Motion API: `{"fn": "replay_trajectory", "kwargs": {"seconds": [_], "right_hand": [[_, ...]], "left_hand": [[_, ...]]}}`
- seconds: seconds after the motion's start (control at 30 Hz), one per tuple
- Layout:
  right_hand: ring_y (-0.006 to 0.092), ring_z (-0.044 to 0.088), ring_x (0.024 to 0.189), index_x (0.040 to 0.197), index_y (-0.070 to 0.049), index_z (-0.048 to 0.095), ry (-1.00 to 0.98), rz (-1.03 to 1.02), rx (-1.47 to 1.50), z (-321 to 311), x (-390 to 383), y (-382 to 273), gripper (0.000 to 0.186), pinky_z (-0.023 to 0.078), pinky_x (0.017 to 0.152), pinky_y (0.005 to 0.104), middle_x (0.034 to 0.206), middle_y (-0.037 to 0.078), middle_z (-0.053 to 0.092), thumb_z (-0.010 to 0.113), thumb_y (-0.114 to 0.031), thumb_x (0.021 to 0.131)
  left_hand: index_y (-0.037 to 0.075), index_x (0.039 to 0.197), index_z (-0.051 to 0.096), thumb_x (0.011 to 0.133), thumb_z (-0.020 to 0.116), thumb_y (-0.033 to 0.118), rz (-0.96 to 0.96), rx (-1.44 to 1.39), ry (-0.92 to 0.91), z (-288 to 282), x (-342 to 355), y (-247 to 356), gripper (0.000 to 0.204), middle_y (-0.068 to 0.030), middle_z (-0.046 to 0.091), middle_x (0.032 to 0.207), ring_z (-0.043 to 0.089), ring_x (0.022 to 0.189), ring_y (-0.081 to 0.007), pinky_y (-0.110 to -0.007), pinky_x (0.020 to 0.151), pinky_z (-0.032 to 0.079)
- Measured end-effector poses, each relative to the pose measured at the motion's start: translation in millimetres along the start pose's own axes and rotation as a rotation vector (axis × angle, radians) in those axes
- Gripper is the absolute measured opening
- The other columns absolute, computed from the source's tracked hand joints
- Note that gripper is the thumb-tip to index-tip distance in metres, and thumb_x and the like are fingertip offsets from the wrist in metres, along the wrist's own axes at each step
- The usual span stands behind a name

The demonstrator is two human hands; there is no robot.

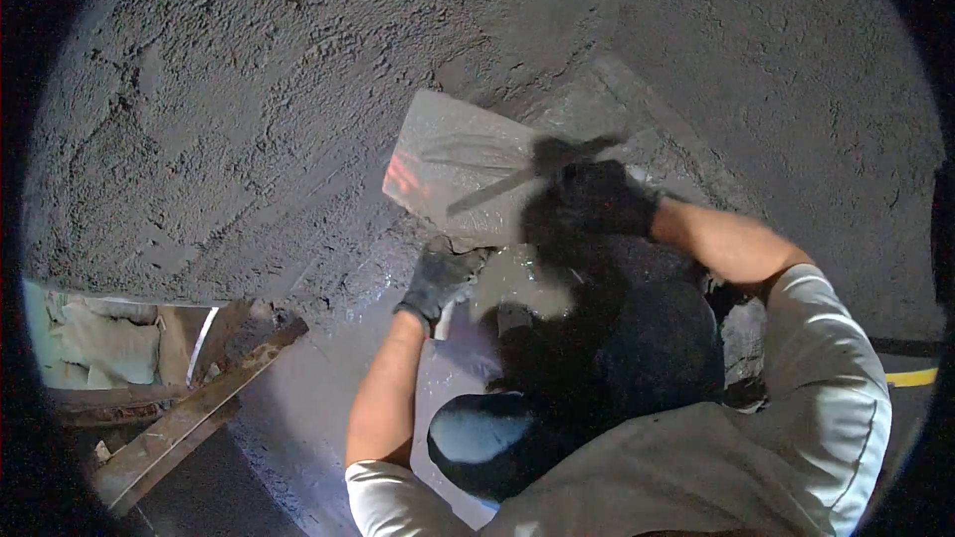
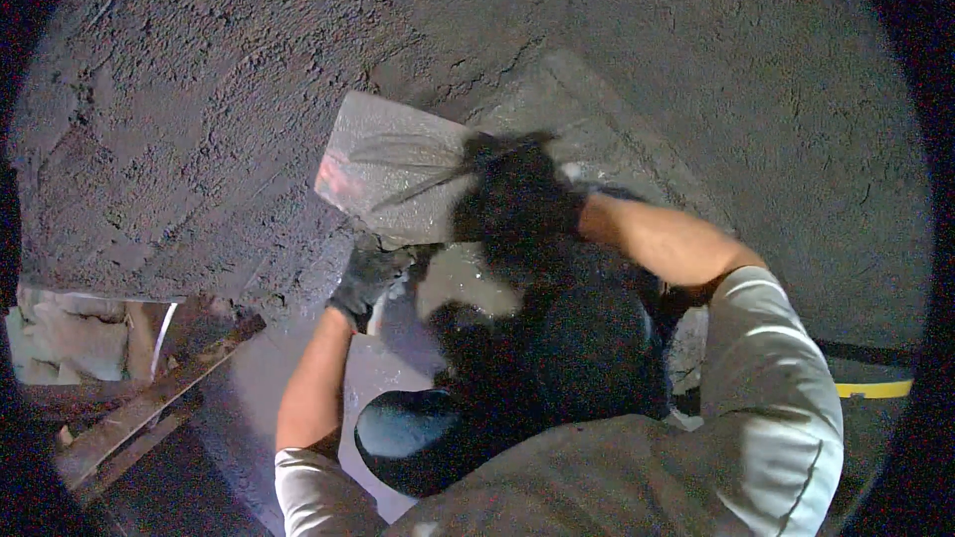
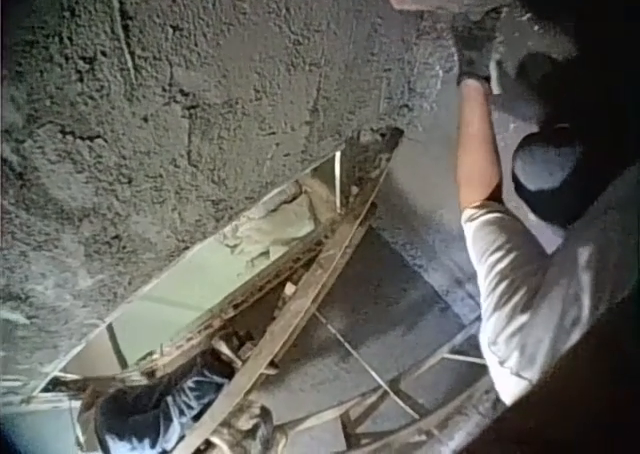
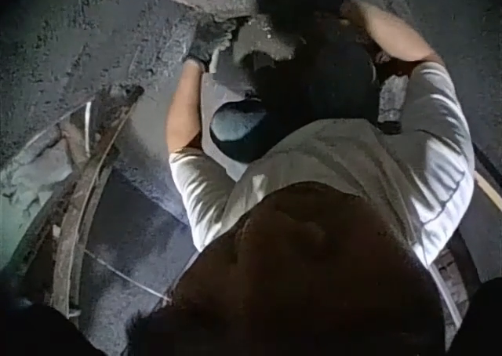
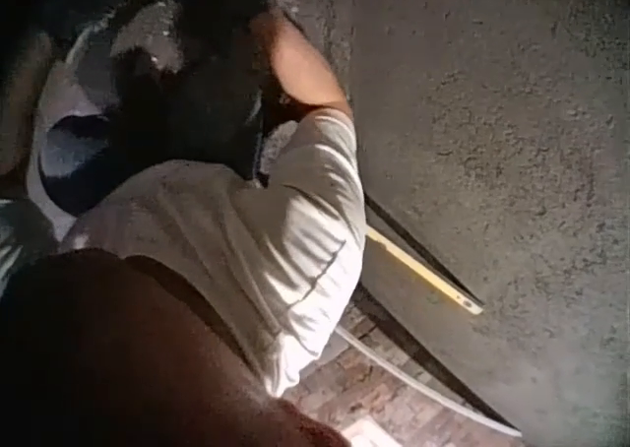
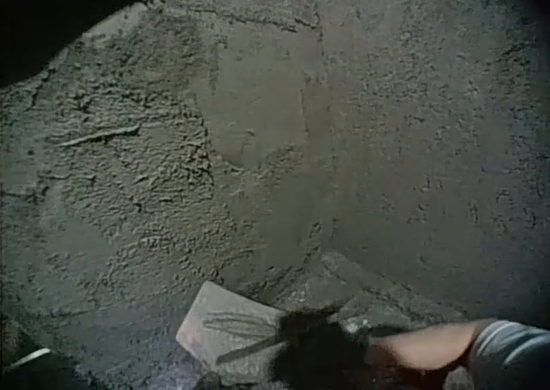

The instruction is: Applying and smoothing plaster onto a wall using a hawk and trowel.

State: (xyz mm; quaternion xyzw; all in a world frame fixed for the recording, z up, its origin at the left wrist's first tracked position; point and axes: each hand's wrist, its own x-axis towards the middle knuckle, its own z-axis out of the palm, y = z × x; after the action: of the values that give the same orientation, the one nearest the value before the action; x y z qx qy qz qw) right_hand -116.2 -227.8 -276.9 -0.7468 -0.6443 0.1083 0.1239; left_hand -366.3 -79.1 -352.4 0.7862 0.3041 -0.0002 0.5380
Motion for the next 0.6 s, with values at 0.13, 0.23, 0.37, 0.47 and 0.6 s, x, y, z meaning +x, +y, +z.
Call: {"fn": "replay_trajectory", "kwargs": {"seconds": [0.13, 0.23, 0.37, 0.47, 0.6], "right_hand": [[0.0324, 0.058, 0.096, 0.111, -0.003, 0.057, 0.114, -0.211, 0.181, 14, 13, 59, 0.045, 0.045, 0.085, 0.0397, 0.103, 0.014, 0.062, 0.063, -0.031, 0.077], [0.0304, 0.053, 0.108, 0.115, -0.006, 0.056, 0.287, -0.236, 0.734, 39, 42, 91, 0.044, 0.042, 0.092, 0.0383, 0.115, 0.012, 0.058, 0.064, -0.026, 0.076], [0.0266, 0.057, 0.1, 0.108, -0.011, 0.063, 0.127, -0.378, 0.605, 24, 89, 81, 0.031, 0.041, 0.09, 0.0431, 0.111, 0.012, 0.06, 0.051, -0.03, 0.086], [0.0287, 0.06, 0.096, 0.103, -0.008, 0.063, 0.244, -0.087, -0.266, 62, 150, 97, 0.035, 0.044, 0.084, 0.0449, 0.102, 0.014, 0.063, 0.046, -0.033, 0.084], [0.0329, 0.062, 0.082, 0.101, -0.002, 0.059, -0.049, -0.024, -0.238, 21, 180, 63, 0.042, 0.048, 0.068, 0.0475, 0.083, 0.018, 0.064, 0.047, -0.036, 0.079]], "left_hand": [[0.007, 0.076, 0.067, 0.075, 0.057, 0.026, 0.142, 0.706, -0.024, -5, -5, 26, 0.021, -0.018, 0.064, 0.079, 0.061, 0.074, -0.0356, -0.044, 0.068, 0.049], [0.008, 0.074, 0.066, 0.075, 0.054, 0.021, 0.116, 0.91, 0.029, 6, -24, 32, 0.017, -0.0183, 0.063, 0.079, 0.061, 0.074, -0.0363, -0.046, 0.067, 0.049], [0.005, 0.085, 0.066, 0.08, 0.057, 0.029, -0.025, 0.296, 0.175, 15, -80, -58, 0.026, -0.0134, 0.066, 0.074, 0.062, 0.066, -0.0265, -0.038, 0.06, 0.048], [0.003, 0.09, 0.064, 0.082, 0.053, 0.013, -0.381, -0.369, 0.185, 20, -130, -85, 0.017, -0.0105, 0.065, 0.082, 0.06, 0.067, -0.0189, -0.033, 0.058, 0.049], [0.0, 0.091, 0.061, 0.084, 0.046, 0.007, -0.512, -0.719, 0.416, 30, -212, -114, 0.017, -0.0137, 0.065, 0.084, 0.059, 0.066, -0.0187, -0.029, 0.054, 0.048]]}}
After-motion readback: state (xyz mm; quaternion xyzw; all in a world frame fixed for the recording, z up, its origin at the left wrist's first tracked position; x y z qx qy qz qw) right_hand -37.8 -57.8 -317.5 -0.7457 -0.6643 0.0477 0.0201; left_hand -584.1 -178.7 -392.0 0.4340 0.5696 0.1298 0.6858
